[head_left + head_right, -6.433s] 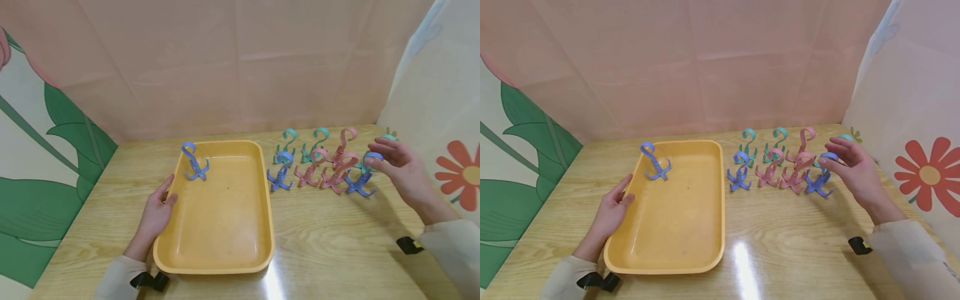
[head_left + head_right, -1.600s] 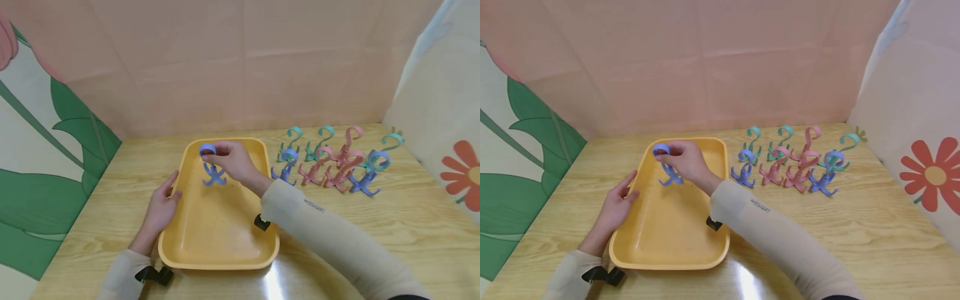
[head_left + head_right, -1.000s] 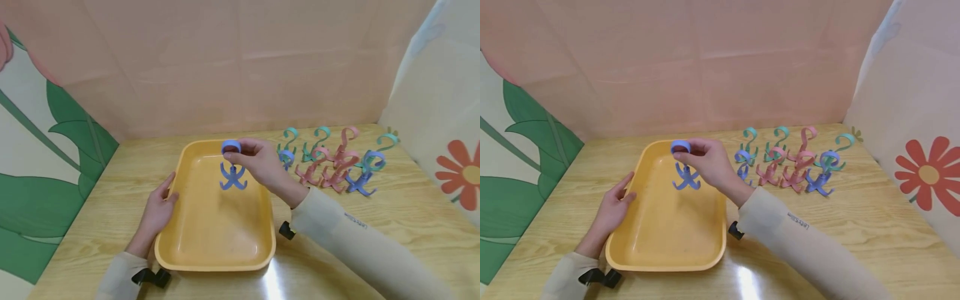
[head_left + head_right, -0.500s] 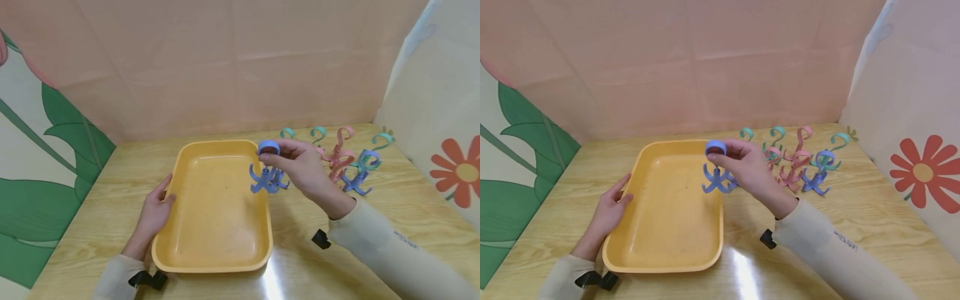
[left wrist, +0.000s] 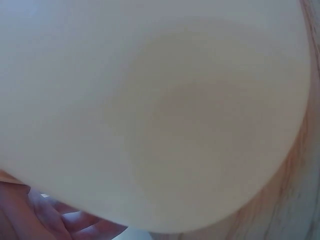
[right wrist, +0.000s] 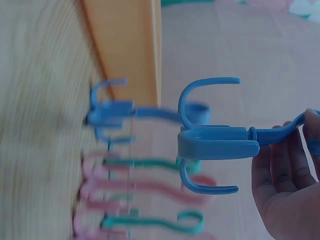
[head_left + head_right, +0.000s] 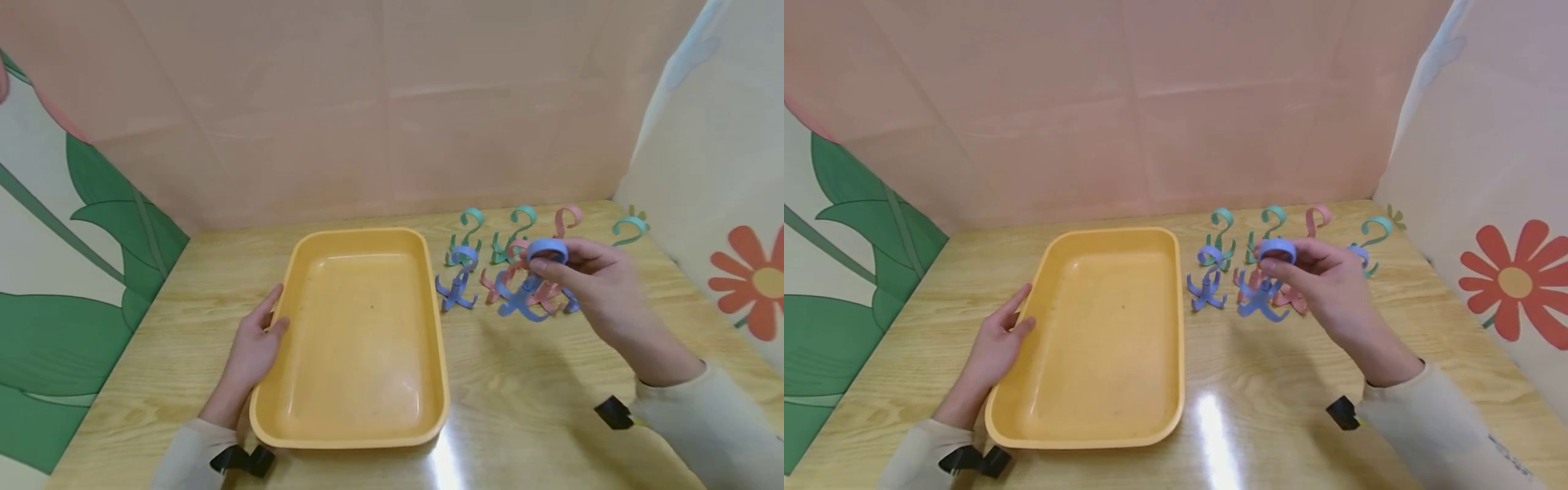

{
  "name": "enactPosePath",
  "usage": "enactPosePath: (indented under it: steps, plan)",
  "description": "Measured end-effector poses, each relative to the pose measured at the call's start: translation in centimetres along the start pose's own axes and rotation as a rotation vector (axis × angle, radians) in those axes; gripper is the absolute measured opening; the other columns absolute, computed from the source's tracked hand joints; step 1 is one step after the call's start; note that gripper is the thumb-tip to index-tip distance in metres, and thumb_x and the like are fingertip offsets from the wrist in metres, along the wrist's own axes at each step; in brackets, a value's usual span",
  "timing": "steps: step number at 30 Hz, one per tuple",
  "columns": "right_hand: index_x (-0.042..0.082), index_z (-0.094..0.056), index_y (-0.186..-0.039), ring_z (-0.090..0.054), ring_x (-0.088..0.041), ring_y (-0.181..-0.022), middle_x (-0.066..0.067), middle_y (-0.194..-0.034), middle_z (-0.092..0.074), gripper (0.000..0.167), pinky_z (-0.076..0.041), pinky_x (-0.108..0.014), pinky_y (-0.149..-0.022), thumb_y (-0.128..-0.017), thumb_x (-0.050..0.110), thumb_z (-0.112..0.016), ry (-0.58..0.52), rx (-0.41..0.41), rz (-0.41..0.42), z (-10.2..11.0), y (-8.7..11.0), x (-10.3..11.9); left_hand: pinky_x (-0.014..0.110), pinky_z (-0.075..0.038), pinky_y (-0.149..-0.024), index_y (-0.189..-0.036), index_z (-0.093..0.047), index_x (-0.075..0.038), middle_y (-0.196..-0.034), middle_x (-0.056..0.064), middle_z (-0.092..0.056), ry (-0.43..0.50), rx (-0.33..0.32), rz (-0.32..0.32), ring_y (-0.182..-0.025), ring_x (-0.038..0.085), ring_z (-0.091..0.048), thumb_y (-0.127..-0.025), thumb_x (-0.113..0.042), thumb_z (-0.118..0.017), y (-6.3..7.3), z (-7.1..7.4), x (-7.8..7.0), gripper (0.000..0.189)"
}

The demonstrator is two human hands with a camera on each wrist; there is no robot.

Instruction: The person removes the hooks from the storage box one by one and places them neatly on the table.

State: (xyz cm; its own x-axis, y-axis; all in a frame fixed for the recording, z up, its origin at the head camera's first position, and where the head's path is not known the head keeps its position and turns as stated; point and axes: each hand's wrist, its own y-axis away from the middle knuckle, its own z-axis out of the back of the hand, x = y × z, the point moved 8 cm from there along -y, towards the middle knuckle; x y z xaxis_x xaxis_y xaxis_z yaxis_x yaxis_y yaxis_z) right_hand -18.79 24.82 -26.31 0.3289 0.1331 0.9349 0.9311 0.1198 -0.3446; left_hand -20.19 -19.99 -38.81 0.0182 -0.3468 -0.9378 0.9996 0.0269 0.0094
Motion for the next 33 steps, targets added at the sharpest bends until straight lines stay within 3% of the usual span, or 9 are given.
enactPosePath:
  steps: [8, 11, 15, 19, 26, 33]
  plan:
    - [-0.019, -0.063, -0.115, -0.07, -0.018, -0.1, -0.013, -0.106, -0.074, 0.024, -0.055, -0.021, -0.086, -0.093, -0.021, -0.053, -0.003, -0.071, 0.056, 6.8, 2.0, 1.3, 0.032, -0.06, -0.067, -0.158, -0.033, -0.016, -0.122, 0.032, -0.062, -0.004, 0.001, -0.006, -0.091, 0.035, -0.07, -0.103, -0.003, -0.048, 0.1, -0.1, -0.3, 0.058]
    - [-0.017, -0.063, -0.115, -0.07, -0.016, -0.102, -0.012, -0.105, -0.075, 0.023, -0.055, -0.02, -0.086, -0.094, -0.018, -0.056, 0.046, -0.128, 0.017, 9.5, 2.8, 1.3, 0.033, -0.06, -0.068, -0.159, -0.032, -0.015, -0.123, 0.033, -0.061, -0.008, 0.005, -0.007, -0.093, 0.035, -0.069, -0.104, -0.004, -0.048, 0.3, -0.1, -0.5, 0.058]
    - [-0.02, -0.063, -0.114, -0.072, -0.019, -0.098, -0.016, -0.103, -0.074, 0.023, -0.056, -0.024, -0.084, -0.093, -0.022, -0.052, -0.022, -0.14, 0.064, 12.3, 3.1, 1.1, 0.033, -0.06, -0.069, -0.159, -0.03, -0.015, -0.125, 0.033, -0.06, -0.011, 0.011, 0.003, -0.094, 0.035, -0.069, -0.105, -0.005, -0.048, 0.4, 0.0, -0.6, 0.058]
    - [-0.022, -0.061, -0.115, -0.072, -0.021, -0.098, -0.016, -0.105, -0.074, 0.025, -0.056, -0.026, -0.085, -0.093, -0.024, -0.048, -0.018, -0.137, 0.106, 14.4, 3.4, 0.5, 0.034, -0.061, -0.068, -0.159, -0.031, -0.016, -0.124, 0.033, -0.061, -0.012, 0.011, 0.001, -0.092, 0.035, -0.07, -0.104, -0.005, -0.048, 0.4, 0.0, -0.7, 0.058]
    - [-0.013, -0.066, -0.115, -0.072, -0.013, -0.095, -0.008, -0.104, -0.075, 0.023, -0.055, -0.02, -0.082, -0.095, -0.016, -0.055, -0.001, -0.207, 0.026, 18.1, 3.8, -1.4, 0.035, -0.061, -0.068, -0.159, -0.031, -0.015, -0.123, 0.034, -0.061, -0.002, 0.008, 0.009, -0.091, 0.035, -0.07, -0.104, -0.004, -0.048, 0.5, 0.0, -0.8, 0.058]
    - [-0.016, -0.064, -0.114, -0.072, -0.018, -0.098, -0.013, -0.107, -0.074, 0.026, -0.056, -0.025, -0.084, -0.095, -0.021, -0.048, -0.074, -0.141, 0.031, 20.5, 3.4, -3.4, 0.035, -0.061, -0.067, -0.159, -0.031, -0.015, -0.122, 0.033, -0.062, -0.006, 0.008, 0.006, -0.089, 0.034, -0.07, -0.104, -0.004, -0.048, 0.2, 0.0, -0.6, 0.058]
